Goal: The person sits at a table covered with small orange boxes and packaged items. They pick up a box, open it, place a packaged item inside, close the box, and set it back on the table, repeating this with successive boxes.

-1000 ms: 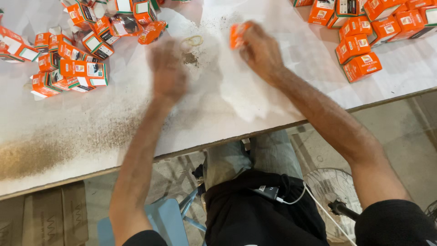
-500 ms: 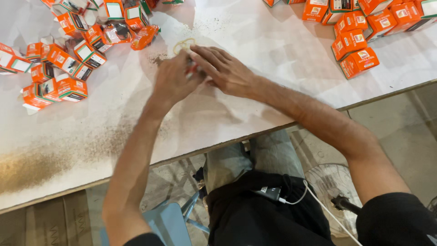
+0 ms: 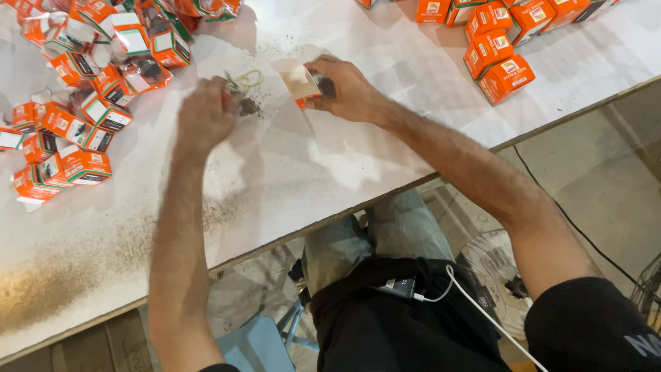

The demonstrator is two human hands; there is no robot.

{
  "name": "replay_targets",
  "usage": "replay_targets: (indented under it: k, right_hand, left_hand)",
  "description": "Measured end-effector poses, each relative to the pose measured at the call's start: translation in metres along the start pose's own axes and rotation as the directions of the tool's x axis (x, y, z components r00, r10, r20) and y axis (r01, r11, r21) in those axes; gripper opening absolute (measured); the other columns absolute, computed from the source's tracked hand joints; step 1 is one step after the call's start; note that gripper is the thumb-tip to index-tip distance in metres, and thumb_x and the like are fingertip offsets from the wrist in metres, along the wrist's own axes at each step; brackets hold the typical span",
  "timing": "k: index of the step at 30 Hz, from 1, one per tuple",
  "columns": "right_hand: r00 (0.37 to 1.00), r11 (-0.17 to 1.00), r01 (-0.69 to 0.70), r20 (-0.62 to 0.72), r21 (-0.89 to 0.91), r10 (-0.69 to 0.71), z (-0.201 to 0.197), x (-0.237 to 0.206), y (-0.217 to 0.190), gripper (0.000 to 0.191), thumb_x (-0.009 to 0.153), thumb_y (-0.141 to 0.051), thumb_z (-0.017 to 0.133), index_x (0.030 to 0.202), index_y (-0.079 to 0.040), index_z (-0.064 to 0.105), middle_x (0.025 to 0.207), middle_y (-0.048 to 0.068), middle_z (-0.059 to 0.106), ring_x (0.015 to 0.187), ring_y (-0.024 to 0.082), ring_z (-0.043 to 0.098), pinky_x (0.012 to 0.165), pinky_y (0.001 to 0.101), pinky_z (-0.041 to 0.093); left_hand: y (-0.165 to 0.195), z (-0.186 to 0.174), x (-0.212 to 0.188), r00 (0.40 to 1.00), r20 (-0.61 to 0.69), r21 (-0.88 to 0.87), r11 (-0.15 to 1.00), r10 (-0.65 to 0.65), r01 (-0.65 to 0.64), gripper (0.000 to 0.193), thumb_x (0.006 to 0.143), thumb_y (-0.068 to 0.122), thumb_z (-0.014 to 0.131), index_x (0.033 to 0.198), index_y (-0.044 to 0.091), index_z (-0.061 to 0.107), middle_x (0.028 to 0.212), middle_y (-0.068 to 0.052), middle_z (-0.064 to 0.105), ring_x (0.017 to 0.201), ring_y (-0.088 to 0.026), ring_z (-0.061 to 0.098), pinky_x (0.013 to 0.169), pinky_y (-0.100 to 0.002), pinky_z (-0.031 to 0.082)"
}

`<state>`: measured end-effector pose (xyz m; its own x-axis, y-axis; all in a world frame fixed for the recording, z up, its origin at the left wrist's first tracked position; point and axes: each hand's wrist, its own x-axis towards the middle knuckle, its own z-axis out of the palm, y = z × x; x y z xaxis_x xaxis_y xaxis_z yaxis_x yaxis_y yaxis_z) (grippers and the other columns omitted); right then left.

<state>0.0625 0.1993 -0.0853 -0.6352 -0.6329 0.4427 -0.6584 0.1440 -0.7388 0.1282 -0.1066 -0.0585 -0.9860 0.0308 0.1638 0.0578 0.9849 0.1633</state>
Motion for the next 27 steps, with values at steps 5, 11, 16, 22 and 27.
replay_targets:
  k: [5, 11, 16, 22, 27]
  right_hand:
    - [1.0, 0.997, 0.01, -0.028, -0.08, -0.012, -0.005, 0.003, -0.003, 0.053, 0.079, -0.021, 0.095, 0.119, 0.0, 0.067, 0.105, 0.012, 0.065, 0.094, 0.028, 0.065, 0.08, 0.0389, 0.054]
    - [0.995, 0.995, -0.099, 0.03, 0.005, 0.099, -0.003, 0.002, -0.004, 0.054, 0.072, -0.023, 0.097, 0.115, -0.005, 0.069, 0.103, 0.01, 0.067, 0.092, 0.025, 0.067, 0.082, 0.0377, 0.055]
    - [1.0, 0.997, 0.01, 0.01, -0.072, -0.009, -0.003, 0.002, -0.005, 0.045, 0.077, -0.018, 0.096, 0.111, -0.006, 0.069, 0.102, 0.01, 0.067, 0.093, 0.028, 0.065, 0.081, 0.0401, 0.053]
    - [0.998, 0.998, -0.044, 0.038, -0.039, 0.046, -0.005, 0.001, -0.008, 0.041, 0.077, -0.022, 0.092, 0.107, -0.007, 0.068, 0.099, 0.011, 0.065, 0.091, 0.031, 0.065, 0.078, 0.0418, 0.051]
    - [0.993, 0.982, 0.122, 0.029, -0.142, -0.119, -0.007, 0.005, -0.012, 0.049, 0.076, -0.026, 0.095, 0.109, -0.006, 0.065, 0.1, 0.012, 0.065, 0.096, 0.036, 0.063, 0.079, 0.0448, 0.05]
  left_hand:
    - [0.071, -0.007, -0.031, 0.935, -0.343, -0.716, 0.669, -0.088, -0.2, 0.029, 0.097, 0.008, 0.078, 0.115, 0.002, 0.057, 0.113, -0.018, 0.069, 0.101, -0.031, 0.073, 0.088, -0.037, 0.061]
    - [0.117, 0.021, -0.023, 0.653, -0.722, -0.294, 0.752, 0.229, -0.59, 0.039, 0.093, -0.009, 0.072, 0.129, -0.001, 0.056, 0.128, -0.021, 0.062, 0.122, -0.036, 0.063, 0.103, -0.045, 0.056]
    - [0.11, 0.026, -0.024, 0.716, -0.56, 0.003, 0.865, 0.417, -0.502, 0.036, 0.096, 0.01, 0.073, 0.129, -0.003, 0.066, 0.128, -0.017, 0.062, 0.135, -0.039, 0.05, 0.117, -0.059, 0.035]
    - [0.117, 0.03, -0.009, 0.798, -0.565, -0.094, 0.943, 0.212, -0.318, 0.015, 0.092, 0.014, 0.076, 0.106, 0.008, 0.075, 0.148, -0.021, 0.043, 0.139, -0.051, 0.037, 0.115, -0.061, 0.025]
    - [0.118, 0.043, 0.005, 0.891, -0.426, -0.664, 0.723, -0.157, -0.19, 0.047, 0.088, 0.012, 0.072, 0.127, -0.007, 0.052, 0.133, -0.02, 0.046, 0.11, -0.029, 0.064, 0.097, -0.042, 0.053]
